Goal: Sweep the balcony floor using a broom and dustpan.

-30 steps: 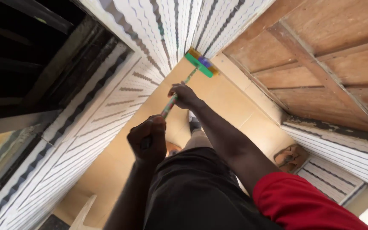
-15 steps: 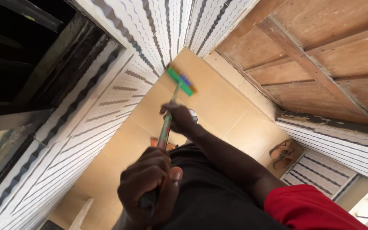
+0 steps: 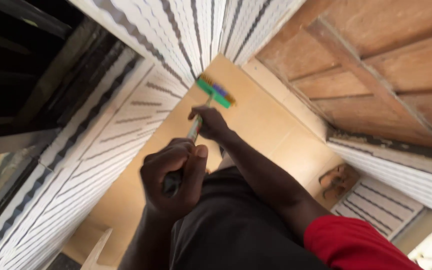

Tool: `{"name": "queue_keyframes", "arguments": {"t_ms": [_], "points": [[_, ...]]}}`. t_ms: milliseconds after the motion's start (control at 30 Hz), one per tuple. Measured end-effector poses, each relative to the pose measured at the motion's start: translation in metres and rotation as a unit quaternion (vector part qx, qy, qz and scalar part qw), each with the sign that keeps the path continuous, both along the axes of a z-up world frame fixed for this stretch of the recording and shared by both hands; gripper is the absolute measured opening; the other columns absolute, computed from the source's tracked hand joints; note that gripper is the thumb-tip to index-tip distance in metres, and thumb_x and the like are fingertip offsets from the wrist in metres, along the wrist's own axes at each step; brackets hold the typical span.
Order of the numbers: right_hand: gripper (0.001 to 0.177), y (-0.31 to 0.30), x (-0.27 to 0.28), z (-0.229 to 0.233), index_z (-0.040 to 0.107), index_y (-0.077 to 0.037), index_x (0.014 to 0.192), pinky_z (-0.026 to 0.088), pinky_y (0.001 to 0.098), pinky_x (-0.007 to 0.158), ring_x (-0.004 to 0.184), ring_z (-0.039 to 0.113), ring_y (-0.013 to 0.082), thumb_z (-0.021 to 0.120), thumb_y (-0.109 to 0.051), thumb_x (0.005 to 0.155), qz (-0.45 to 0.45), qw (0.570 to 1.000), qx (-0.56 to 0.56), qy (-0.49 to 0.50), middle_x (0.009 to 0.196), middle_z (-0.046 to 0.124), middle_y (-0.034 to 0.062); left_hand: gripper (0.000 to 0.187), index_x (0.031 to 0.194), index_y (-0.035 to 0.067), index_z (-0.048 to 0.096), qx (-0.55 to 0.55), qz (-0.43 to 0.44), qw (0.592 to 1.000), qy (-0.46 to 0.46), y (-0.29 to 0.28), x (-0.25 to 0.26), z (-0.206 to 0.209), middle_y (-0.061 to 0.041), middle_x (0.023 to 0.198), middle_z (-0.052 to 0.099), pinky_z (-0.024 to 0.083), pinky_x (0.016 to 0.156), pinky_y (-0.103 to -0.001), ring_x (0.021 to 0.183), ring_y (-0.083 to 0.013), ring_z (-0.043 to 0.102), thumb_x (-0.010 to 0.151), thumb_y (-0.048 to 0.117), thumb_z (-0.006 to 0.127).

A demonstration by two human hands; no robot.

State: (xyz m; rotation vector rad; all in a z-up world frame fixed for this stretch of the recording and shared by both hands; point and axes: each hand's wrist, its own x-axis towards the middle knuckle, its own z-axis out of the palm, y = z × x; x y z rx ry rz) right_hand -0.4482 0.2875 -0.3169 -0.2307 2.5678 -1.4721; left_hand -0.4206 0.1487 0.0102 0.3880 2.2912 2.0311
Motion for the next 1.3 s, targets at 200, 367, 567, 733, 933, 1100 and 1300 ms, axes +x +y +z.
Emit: {"name": "queue_keyframes", "arguments": {"t_ms": [200,367,567,733,933,1100,1300], "points": [[0.031,0.022,-0.033,-0.043,0.068,-0.014,0.095,0.054,0.0469,0.093,0.11,0.066,0.0387,0.074,0.0,0.068,-0.068,0.994,0.054,0.069,0.094,0.071,0.0109,0.04,0.07,0.005,0.035,0.109,0.014,0.992,0.056,-0.001,-0.007,-0.042,-0.008,0.068,0.055,0.041,0.058,-0.027,0.058,-0.0107,0.053,0.097,-0.011,0.06],[0.031,0.003,-0.027,-0.133,0.07,-0.013,0.088,0.045,0.0531,0.095,0.108,0.063,0.0467,0.083,-0.007,0.061,0.029,0.987,0.05,0.147,0.089,0.072,0.0119,0.01,0.077,-0.01,0.053,0.021,0.054,0.995,0.081,-0.009,0.003,-0.063,-0.014,0.074,0.06,0.053,0.071,-0.033,0.074,-0.0185,0.061,0.086,-0.014,0.055],[0.024,-0.053,0.042,-0.083,0.068,-0.015,0.091,0.054,0.0444,0.084,0.09,0.065,0.0351,0.069,0.001,0.074,0.094,0.991,-0.031,0.087,0.09,0.063,0.0112,0.037,0.066,0.001,0.041,-0.061,0.066,0.996,-0.01,-0.022,0.036,-0.012,-0.004,0.06,0.044,0.036,0.054,-0.026,0.054,-0.0084,0.04,0.095,-0.01,0.061],[0.026,-0.057,0.049,0.026,0.068,-0.011,0.098,0.054,0.0465,0.077,0.093,0.067,0.0378,0.07,-0.008,0.072,0.101,0.994,-0.037,0.014,0.094,0.07,0.0112,0.043,0.062,0.004,0.037,-0.037,0.048,0.998,-0.008,-0.027,0.044,0.023,-0.004,0.057,0.043,0.034,0.054,-0.03,0.05,-0.0136,0.042,0.09,-0.011,0.066],[0.018,-0.026,0.045,0.046,0.068,-0.015,0.094,0.055,0.0488,0.078,0.091,0.07,0.0367,0.073,-0.019,0.078,0.012,0.995,0.097,0.023,0.097,0.073,0.0084,0.038,0.06,0.006,0.037,0.048,0.008,0.998,0.04,-0.022,0.036,0.049,-0.007,0.057,0.046,0.047,0.062,-0.031,0.052,-0.017,0.047,0.08,-0.009,0.065],[0.023,0.003,0.016,-0.081,0.067,-0.015,0.1,0.052,0.0473,0.091,0.111,0.065,0.036,0.07,-0.012,0.077,-0.091,0.984,0.132,0.071,0.117,0.072,0.0126,0.034,0.065,0.003,0.037,0.118,0.003,0.986,0.118,-0.028,0.032,-0.082,-0.01,0.06,0.051,0.046,0.059,-0.031,0.054,-0.0182,0.053,0.091,-0.015,0.051],[0.023,-0.015,0.025,-0.104,0.067,-0.011,0.094,0.041,0.0472,0.111,0.132,0.056,0.0362,0.073,-0.004,0.073,0.015,0.99,0.133,0.044,0.11,0.071,0.0159,0.024,0.07,-0.006,0.041,0.134,0.079,0.985,0.08,-0.039,0.062,-0.094,-0.009,0.063,0.049,0.044,0.061,-0.036,0.058,-0.0186,0.051,0.092,-0.013,0.046]]}}
